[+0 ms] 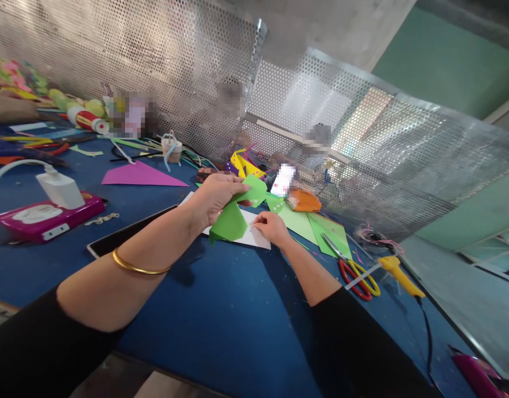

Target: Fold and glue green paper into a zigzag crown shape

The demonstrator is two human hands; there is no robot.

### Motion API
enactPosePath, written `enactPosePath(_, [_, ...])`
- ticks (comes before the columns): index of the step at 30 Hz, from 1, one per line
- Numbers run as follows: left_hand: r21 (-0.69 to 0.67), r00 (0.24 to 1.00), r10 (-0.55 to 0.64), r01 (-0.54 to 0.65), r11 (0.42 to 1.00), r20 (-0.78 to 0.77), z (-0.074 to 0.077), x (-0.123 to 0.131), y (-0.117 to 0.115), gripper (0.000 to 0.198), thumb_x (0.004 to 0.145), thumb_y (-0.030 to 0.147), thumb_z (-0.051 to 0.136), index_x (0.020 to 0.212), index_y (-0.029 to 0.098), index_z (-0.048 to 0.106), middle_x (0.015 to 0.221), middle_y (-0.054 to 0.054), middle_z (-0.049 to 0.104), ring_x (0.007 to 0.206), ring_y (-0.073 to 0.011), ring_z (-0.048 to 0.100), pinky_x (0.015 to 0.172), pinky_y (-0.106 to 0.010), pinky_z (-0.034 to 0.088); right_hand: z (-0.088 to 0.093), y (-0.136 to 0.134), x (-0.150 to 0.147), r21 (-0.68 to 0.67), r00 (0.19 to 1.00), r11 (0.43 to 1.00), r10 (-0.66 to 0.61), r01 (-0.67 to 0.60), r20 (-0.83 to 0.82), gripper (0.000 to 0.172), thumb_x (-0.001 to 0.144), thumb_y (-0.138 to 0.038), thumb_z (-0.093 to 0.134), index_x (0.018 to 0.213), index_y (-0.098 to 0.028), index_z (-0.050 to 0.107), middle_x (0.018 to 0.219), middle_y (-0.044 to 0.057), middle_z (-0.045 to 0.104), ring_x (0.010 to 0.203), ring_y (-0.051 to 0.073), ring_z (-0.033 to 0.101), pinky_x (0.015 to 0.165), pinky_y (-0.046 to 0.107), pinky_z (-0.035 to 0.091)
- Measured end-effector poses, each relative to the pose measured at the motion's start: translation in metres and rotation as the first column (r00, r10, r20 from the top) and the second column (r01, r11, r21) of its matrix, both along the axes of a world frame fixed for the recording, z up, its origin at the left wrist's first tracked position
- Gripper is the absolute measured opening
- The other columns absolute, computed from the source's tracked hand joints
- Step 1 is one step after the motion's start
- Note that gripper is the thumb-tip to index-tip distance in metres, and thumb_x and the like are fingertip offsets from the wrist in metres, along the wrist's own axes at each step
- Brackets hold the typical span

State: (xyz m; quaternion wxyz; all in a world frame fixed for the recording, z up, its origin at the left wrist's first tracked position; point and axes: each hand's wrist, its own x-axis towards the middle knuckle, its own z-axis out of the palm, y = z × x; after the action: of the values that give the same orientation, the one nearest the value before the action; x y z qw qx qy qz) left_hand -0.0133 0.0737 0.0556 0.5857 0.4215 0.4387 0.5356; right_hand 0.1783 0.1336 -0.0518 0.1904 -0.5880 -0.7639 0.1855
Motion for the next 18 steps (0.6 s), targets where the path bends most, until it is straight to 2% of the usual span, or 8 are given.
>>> enactPosePath(5, [-0.013,0.998,-0.045,0.044,0.999,-0.038,-0.003,0.004,-0.002,0.011,0.08,0.008,0.061,0.085,0.012,0.07,0.063,-0.001,0.066,0.049,-0.0115,0.062,0.046,-0.02,0.048,0.001,-0.005,-0.002,0.047,0.994,0.997,-0.059,0.064,-0.092,0.029,0.093,-0.034,0.058,0.116,-0.017,0.06,0.117,0.008,0.062,0.098,0.02,0.063,0.084,0.041,0.054])
enactPosePath(9, [-0.031,0.989,-0.112,0.109,0.994,-0.101,-0.004,0.008,-0.007,0.023,0.078,0.007,0.061,0.1,0.012,0.065,0.062,0.0,0.066,0.052,-0.0147,0.066,0.044,-0.021,0.046,0.012,-0.016,0.004,0.081,0.958,0.985,-0.127,0.152,-0.258,0.009,0.085,-0.025,0.062,0.082,-0.016,0.063,0.079,0.001,0.065,0.077,0.017,0.061,0.075,0.033,0.051])
enactPosePath(12, [-0.062,0.969,-0.146,0.137,0.989,-0.198,-0.005,0.013,-0.014,0.04,0.076,0.011,0.064,0.114,0.016,0.054,0.055,0.001,0.064,0.055,-0.0205,0.068,0.042,-0.022,0.044,0.029,-0.038,0.015,0.083,0.901,0.978,-0.141,0.191,-0.41,0.009,0.079,-0.025,0.058,0.074,-0.019,0.06,0.063,-0.002,0.061,0.065,0.015,0.059,0.065,0.029,0.047])
enactPosePath(14, [-0.075,0.955,-0.186,0.173,0.982,-0.232,-0.005,0.017,-0.019,0.038,0.076,0.015,0.064,0.11,0.019,0.05,0.052,0.001,0.063,0.054,-0.0223,0.068,0.039,-0.022,0.041,0.04,-0.06,0.025,0.086,0.858,0.975,-0.139,0.207,-0.495,0.012,0.078,-0.031,0.058,0.074,-0.019,0.06,0.061,-0.002,0.061,0.061,0.015,0.058,0.061,0.028,0.046])
enactPosePath(18, [-0.048,0.927,-0.295,0.292,0.955,-0.231,-0.011,0.028,-0.033,0.023,0.072,0.016,0.067,0.081,0.022,0.047,0.05,0.004,0.058,0.056,-0.0205,0.069,0.039,-0.018,0.033,0.054,-0.112,0.046,0.139,0.789,0.951,-0.143,0.278,-0.598,0.017,0.079,-0.036,0.06,0.075,-0.02,0.06,0.065,-0.002,0.061,0.064,0.015,0.058,0.064,0.028,0.047])
